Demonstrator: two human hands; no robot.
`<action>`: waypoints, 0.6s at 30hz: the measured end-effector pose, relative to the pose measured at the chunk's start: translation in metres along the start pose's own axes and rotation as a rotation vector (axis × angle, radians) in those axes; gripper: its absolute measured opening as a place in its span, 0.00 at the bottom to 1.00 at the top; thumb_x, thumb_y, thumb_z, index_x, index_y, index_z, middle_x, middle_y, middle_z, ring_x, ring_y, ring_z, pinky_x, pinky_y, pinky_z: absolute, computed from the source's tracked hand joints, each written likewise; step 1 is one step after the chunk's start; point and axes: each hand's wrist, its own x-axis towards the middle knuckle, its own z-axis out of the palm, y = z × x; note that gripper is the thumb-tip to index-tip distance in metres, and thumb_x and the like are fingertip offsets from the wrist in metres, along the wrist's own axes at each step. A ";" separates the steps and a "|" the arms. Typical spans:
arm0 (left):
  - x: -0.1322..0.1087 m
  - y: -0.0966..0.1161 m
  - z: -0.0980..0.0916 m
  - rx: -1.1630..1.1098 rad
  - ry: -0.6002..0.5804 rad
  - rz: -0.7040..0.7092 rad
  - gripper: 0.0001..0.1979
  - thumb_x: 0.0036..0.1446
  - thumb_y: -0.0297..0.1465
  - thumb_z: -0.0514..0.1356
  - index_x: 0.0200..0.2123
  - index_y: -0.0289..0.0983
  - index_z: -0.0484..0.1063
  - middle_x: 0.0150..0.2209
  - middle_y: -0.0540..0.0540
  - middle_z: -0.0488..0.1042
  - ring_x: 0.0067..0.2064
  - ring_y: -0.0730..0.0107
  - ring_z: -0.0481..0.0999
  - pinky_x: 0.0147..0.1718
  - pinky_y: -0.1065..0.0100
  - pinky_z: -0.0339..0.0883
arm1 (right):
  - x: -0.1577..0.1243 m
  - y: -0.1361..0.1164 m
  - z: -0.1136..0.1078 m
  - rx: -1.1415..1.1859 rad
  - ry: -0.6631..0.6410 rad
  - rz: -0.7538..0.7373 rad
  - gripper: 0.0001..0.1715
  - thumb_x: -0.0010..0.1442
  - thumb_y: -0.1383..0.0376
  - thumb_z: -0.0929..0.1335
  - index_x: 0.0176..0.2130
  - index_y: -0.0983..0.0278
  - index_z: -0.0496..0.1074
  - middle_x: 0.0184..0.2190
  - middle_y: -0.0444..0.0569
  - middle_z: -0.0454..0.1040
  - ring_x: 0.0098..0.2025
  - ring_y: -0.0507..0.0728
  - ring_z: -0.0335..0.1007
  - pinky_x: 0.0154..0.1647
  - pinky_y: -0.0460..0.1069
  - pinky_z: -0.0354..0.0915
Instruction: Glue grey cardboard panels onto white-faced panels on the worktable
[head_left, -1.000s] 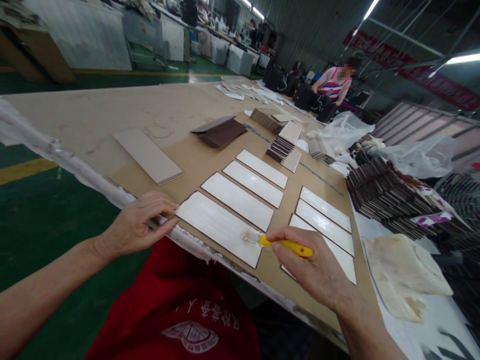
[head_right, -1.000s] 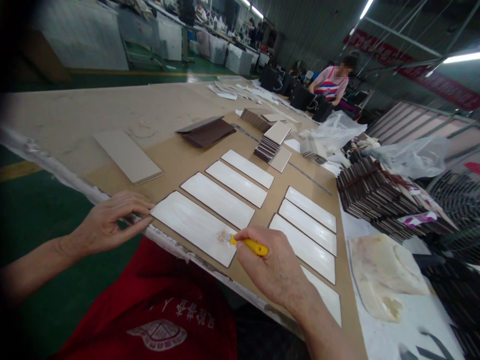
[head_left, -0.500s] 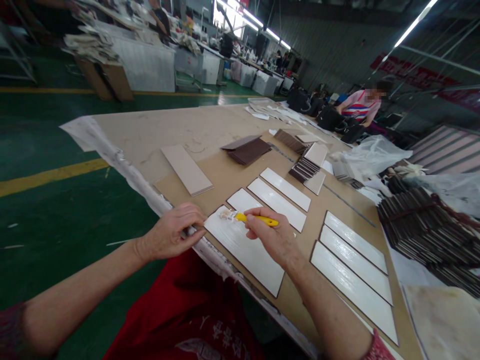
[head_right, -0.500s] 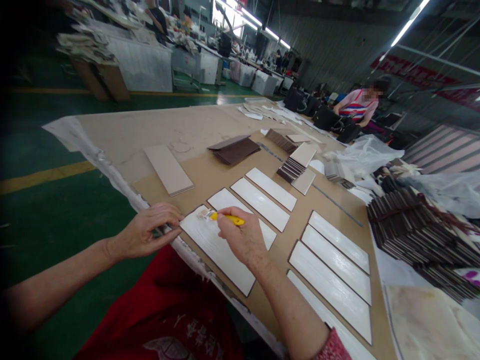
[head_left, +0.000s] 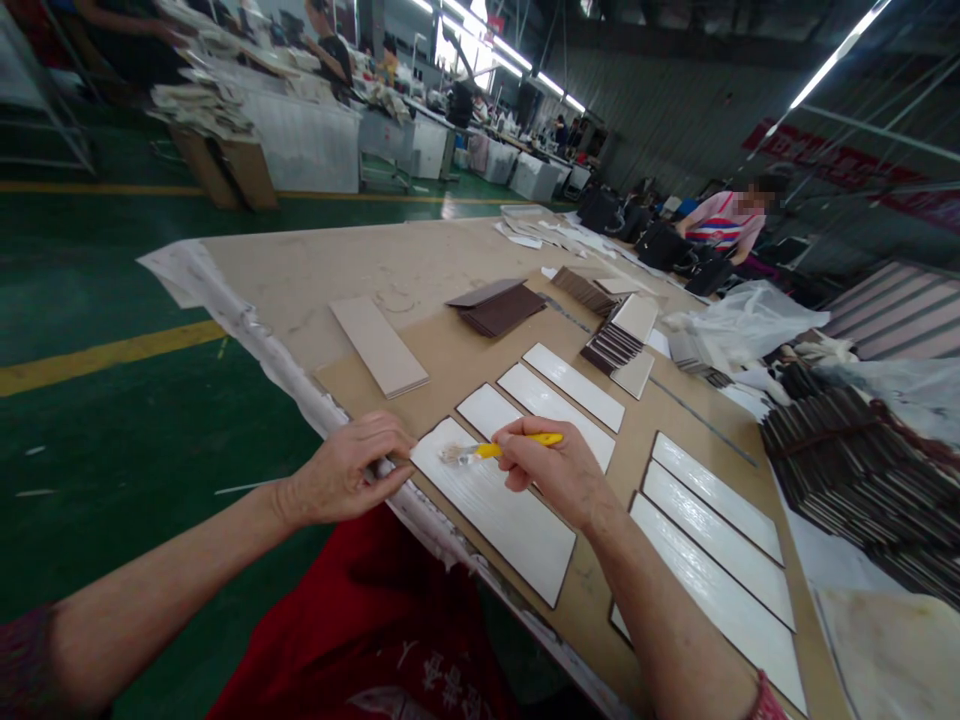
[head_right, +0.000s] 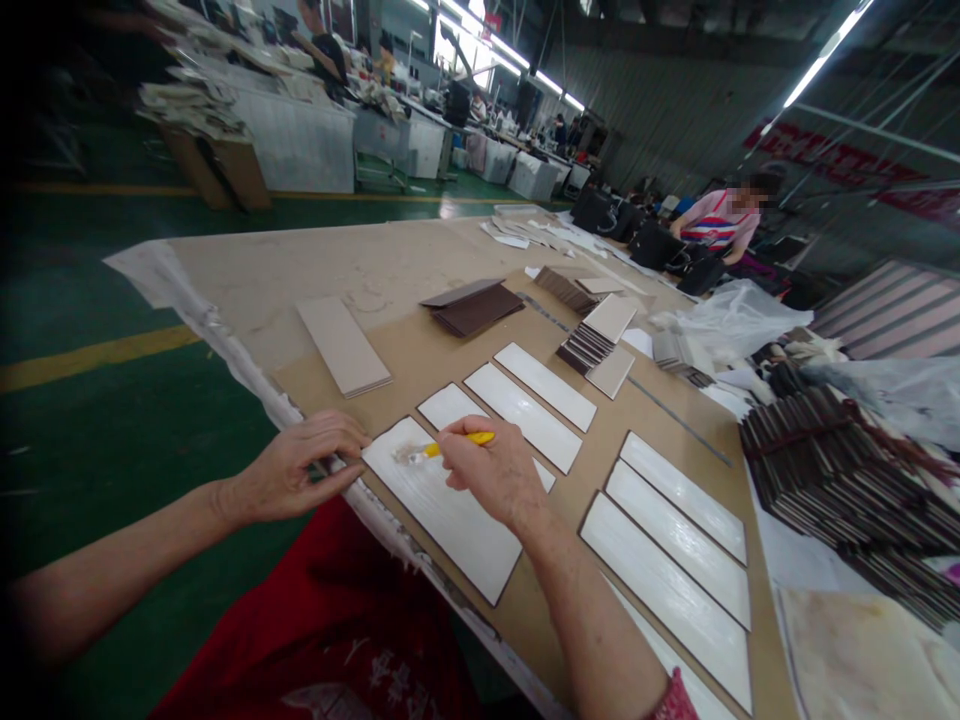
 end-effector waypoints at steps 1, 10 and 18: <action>0.000 0.000 0.000 0.000 -0.001 0.000 0.05 0.60 0.25 0.61 0.39 0.39 0.70 0.40 0.43 0.77 0.45 0.61 0.75 0.47 0.57 0.69 | 0.000 0.000 -0.001 0.015 0.001 -0.007 0.12 0.59 0.59 0.68 0.34 0.64 0.78 0.26 0.45 0.77 0.24 0.52 0.73 0.26 0.45 0.67; -0.001 -0.002 0.002 0.018 0.001 0.012 0.07 0.60 0.23 0.61 0.39 0.39 0.68 0.41 0.44 0.76 0.46 0.61 0.74 0.50 0.57 0.68 | -0.001 0.010 -0.005 0.007 0.033 0.055 0.11 0.58 0.59 0.68 0.32 0.63 0.78 0.25 0.45 0.76 0.22 0.52 0.73 0.24 0.45 0.68; -0.002 -0.002 0.004 0.030 0.015 0.017 0.08 0.59 0.24 0.62 0.41 0.40 0.68 0.41 0.45 0.77 0.47 0.61 0.75 0.50 0.57 0.68 | -0.050 0.028 -0.041 -0.007 0.081 0.158 0.13 0.59 0.57 0.69 0.34 0.64 0.79 0.25 0.45 0.77 0.23 0.52 0.72 0.25 0.45 0.67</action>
